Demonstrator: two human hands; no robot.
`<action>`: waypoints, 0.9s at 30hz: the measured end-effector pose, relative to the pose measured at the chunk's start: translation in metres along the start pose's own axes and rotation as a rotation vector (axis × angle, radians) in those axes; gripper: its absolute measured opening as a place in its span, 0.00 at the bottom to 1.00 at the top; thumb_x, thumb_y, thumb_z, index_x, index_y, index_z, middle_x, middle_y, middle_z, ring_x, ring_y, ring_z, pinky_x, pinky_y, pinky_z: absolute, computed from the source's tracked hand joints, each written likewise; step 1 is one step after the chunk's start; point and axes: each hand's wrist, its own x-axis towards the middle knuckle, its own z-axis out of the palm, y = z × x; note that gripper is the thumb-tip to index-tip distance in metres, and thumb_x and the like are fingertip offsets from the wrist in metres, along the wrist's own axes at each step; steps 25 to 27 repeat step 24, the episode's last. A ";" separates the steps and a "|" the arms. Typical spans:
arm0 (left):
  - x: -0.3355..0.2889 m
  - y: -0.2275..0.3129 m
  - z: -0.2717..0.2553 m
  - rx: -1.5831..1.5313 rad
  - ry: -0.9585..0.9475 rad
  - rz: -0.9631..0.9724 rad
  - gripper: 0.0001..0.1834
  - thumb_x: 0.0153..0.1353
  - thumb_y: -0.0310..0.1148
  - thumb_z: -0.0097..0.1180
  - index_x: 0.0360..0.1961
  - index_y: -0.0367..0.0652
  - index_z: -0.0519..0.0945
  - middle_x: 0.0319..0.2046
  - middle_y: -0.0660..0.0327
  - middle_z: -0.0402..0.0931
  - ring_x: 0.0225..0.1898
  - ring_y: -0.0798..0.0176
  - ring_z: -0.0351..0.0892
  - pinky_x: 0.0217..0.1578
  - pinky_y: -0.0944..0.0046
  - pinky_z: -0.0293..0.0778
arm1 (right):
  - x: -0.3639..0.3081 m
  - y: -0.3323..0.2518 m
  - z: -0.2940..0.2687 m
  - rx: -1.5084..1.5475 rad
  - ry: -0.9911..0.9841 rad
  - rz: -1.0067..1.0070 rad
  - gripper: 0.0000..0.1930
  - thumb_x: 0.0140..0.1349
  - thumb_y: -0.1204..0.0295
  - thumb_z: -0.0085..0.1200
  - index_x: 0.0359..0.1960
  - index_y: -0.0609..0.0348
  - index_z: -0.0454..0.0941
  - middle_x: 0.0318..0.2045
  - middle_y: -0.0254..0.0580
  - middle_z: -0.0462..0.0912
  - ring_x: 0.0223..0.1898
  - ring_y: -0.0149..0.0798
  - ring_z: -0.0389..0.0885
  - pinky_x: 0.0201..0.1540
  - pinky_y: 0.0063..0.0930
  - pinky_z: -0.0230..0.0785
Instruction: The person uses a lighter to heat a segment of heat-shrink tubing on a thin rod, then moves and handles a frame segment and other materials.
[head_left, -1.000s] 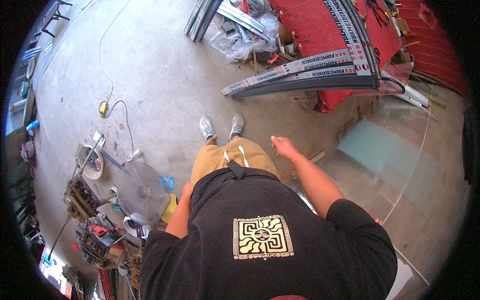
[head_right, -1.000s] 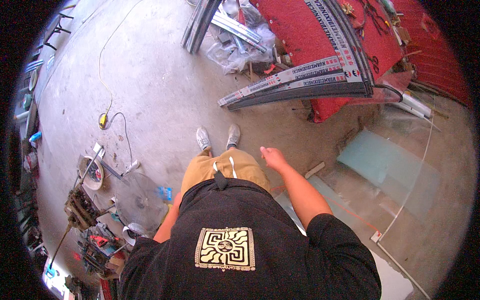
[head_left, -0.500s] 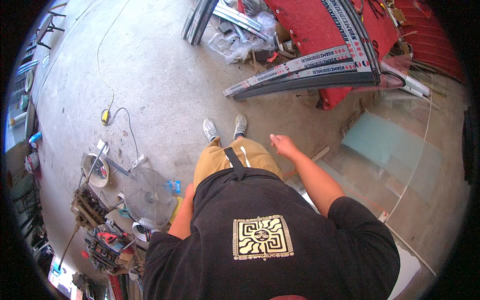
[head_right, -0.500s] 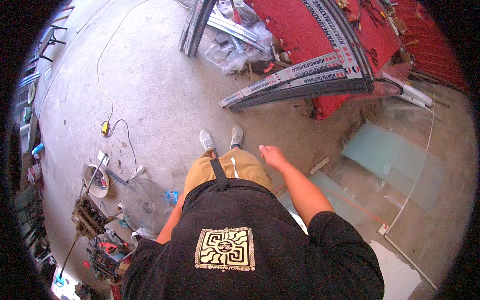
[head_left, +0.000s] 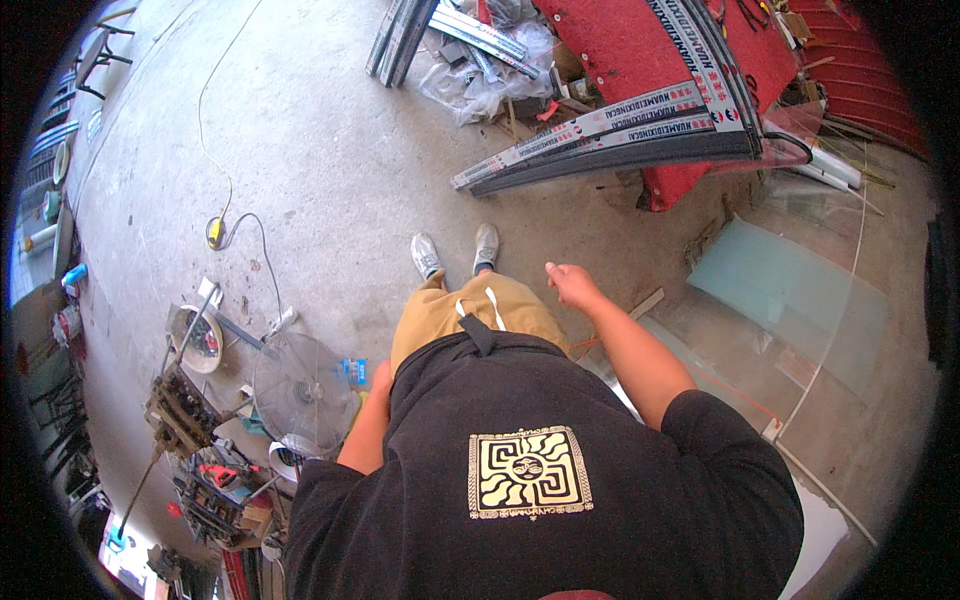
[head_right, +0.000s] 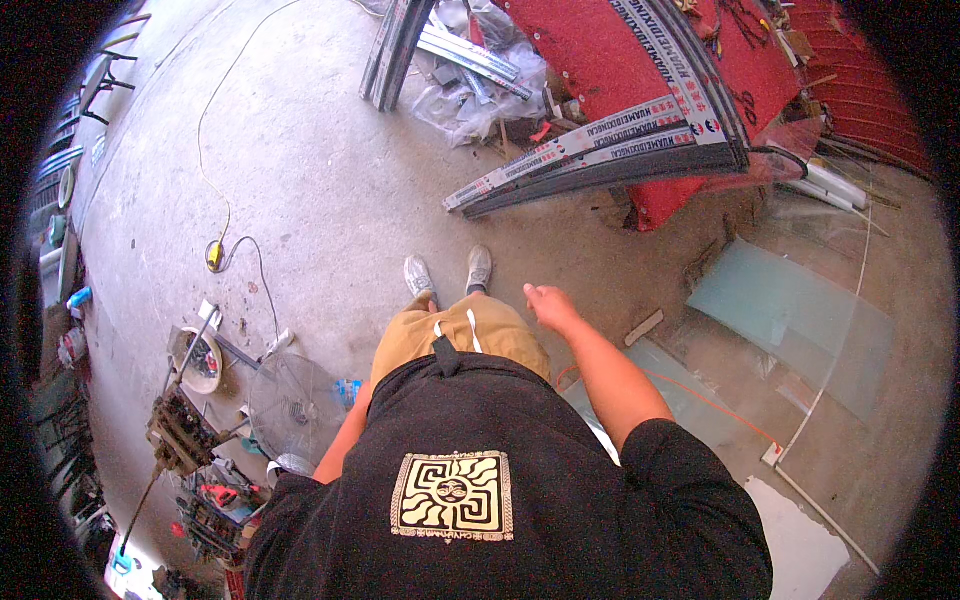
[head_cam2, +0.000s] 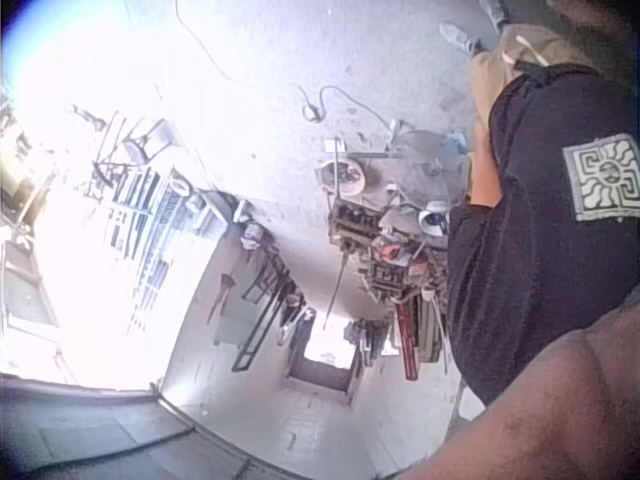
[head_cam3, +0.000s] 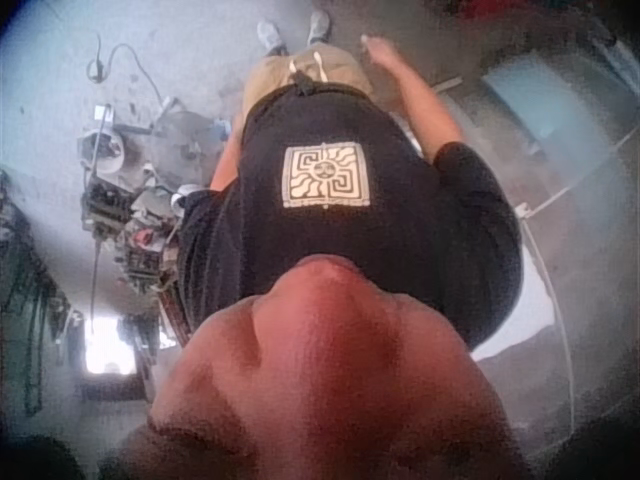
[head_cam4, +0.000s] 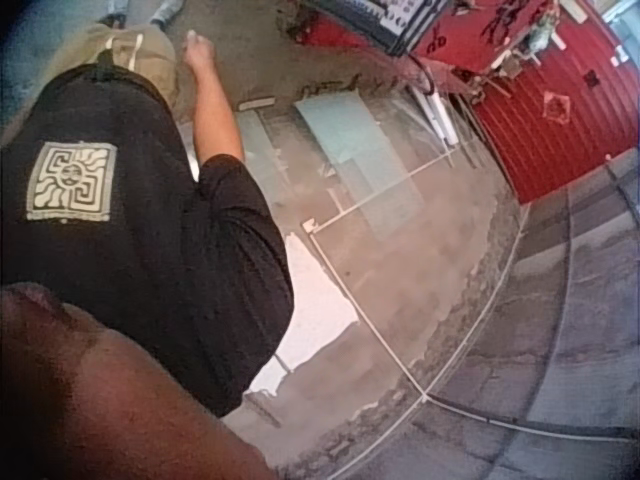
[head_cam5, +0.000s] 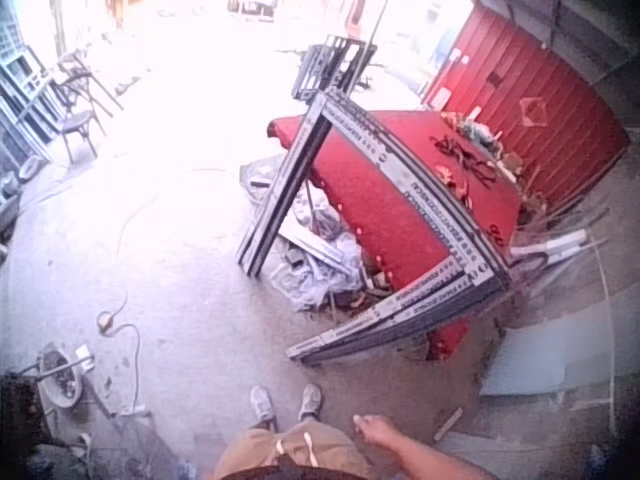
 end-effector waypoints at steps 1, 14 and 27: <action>0.004 -0.015 0.010 -0.005 0.018 -0.021 0.29 0.62 0.56 0.54 0.49 0.40 0.84 0.47 0.35 0.81 0.54 0.32 0.79 0.49 0.42 0.75 | 0.001 -0.002 0.000 -0.003 -0.010 -0.005 0.29 0.74 0.44 0.46 0.31 0.61 0.80 0.20 0.40 0.78 0.19 0.37 0.79 0.28 0.37 0.73; 0.016 -0.029 0.025 0.049 0.020 -0.059 0.29 0.62 0.56 0.54 0.48 0.40 0.85 0.48 0.36 0.81 0.55 0.33 0.79 0.50 0.41 0.75 | -0.015 0.020 0.005 0.000 0.034 -0.010 0.29 0.73 0.44 0.46 0.30 0.61 0.80 0.20 0.41 0.78 0.19 0.36 0.78 0.27 0.37 0.72; 0.026 -0.021 0.025 0.107 -0.055 -0.060 0.33 0.63 0.58 0.54 0.53 0.38 0.83 0.49 0.35 0.81 0.58 0.35 0.79 0.53 0.43 0.74 | -0.018 0.060 0.018 -0.019 0.085 -0.084 0.30 0.73 0.44 0.46 0.36 0.63 0.83 0.26 0.44 0.82 0.24 0.40 0.80 0.33 0.41 0.74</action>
